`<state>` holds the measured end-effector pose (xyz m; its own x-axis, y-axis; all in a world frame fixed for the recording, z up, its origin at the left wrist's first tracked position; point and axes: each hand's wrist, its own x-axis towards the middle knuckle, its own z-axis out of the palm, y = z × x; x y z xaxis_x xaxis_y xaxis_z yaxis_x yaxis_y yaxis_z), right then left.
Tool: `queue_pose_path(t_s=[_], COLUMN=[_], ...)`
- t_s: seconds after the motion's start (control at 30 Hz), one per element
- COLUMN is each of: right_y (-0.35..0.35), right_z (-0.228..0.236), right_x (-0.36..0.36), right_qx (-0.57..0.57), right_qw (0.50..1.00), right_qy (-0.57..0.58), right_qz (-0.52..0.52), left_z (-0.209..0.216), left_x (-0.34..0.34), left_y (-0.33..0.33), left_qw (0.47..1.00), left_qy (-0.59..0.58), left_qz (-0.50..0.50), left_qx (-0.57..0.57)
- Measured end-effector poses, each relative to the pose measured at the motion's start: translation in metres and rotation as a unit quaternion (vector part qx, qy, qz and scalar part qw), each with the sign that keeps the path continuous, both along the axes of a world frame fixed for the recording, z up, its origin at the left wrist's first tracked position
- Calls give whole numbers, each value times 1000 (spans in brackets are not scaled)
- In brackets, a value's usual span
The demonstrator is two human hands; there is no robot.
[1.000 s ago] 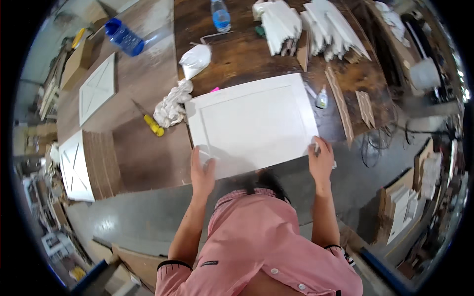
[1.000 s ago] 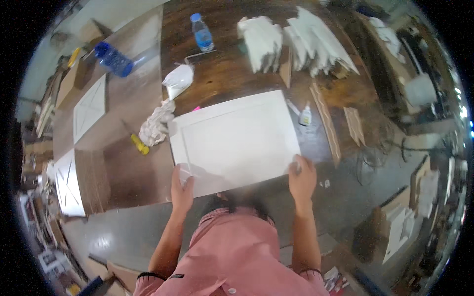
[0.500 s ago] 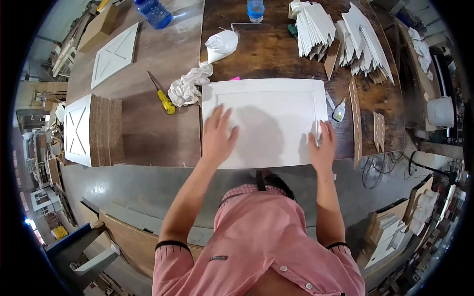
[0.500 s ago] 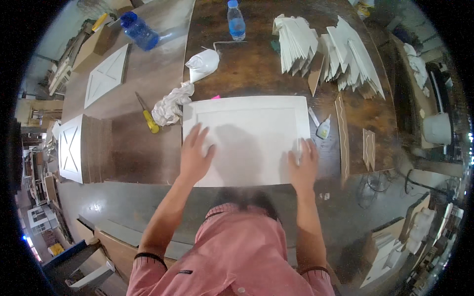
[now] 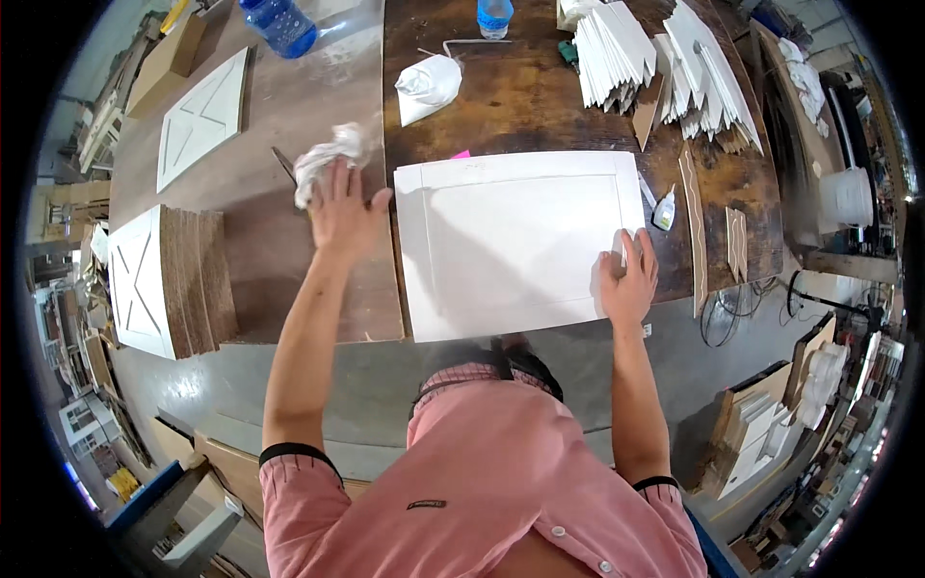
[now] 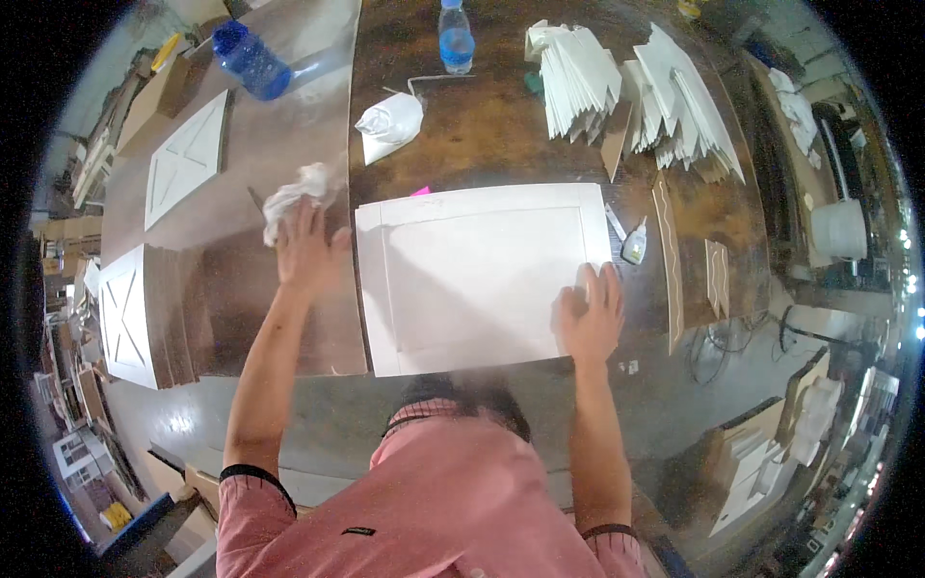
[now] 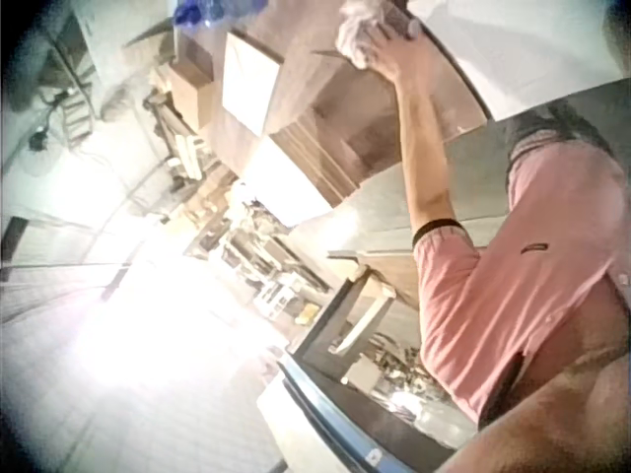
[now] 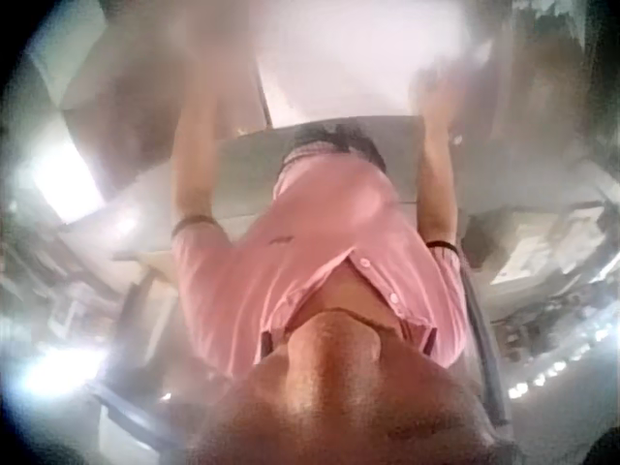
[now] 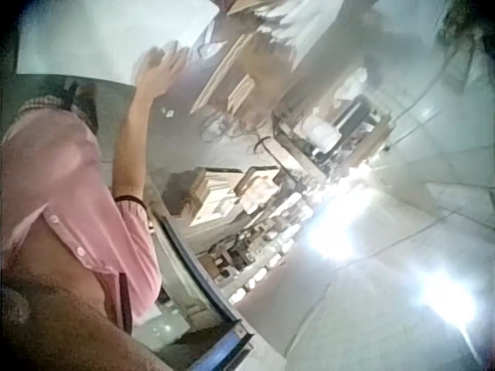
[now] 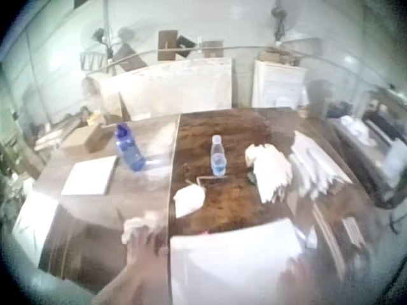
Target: The person applies glue to a wooden trim piece and presses it onto a white wooden cabinet door, then repeats the process with a second trim piece to form an X-shaped pattern.
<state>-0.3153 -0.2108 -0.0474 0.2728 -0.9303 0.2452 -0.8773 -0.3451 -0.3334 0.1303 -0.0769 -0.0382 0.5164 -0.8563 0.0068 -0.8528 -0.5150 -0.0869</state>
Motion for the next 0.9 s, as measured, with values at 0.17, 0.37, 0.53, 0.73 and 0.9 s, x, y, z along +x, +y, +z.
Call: queue_pose_path(t_s=[0.17,0.37,0.53,0.73,0.9], right_y=[-5,-5,-9,-23,-24], right_z=[-9,-10,-12,1,41], right_x=[-8,-4,-12,-30,-26], right_qx=[-31,-53,13,146,154], right_qw=[1000,998,990,956,876], right_qy=[1,-7,-86,-224,-444], right_qz=[0,-15,-109,-117,-108], left_z=[1,-42,-44,-17,32], left_x=[-12,-98,-100,-111,-121], left_y=[10,19,23,33,32], left_qw=[989,926,907,882,647], left_qy=[86,300,326,390,564], left_qz=[-58,1,-14,89,159], left_qx=[-108,-227,-267,-248,-487])
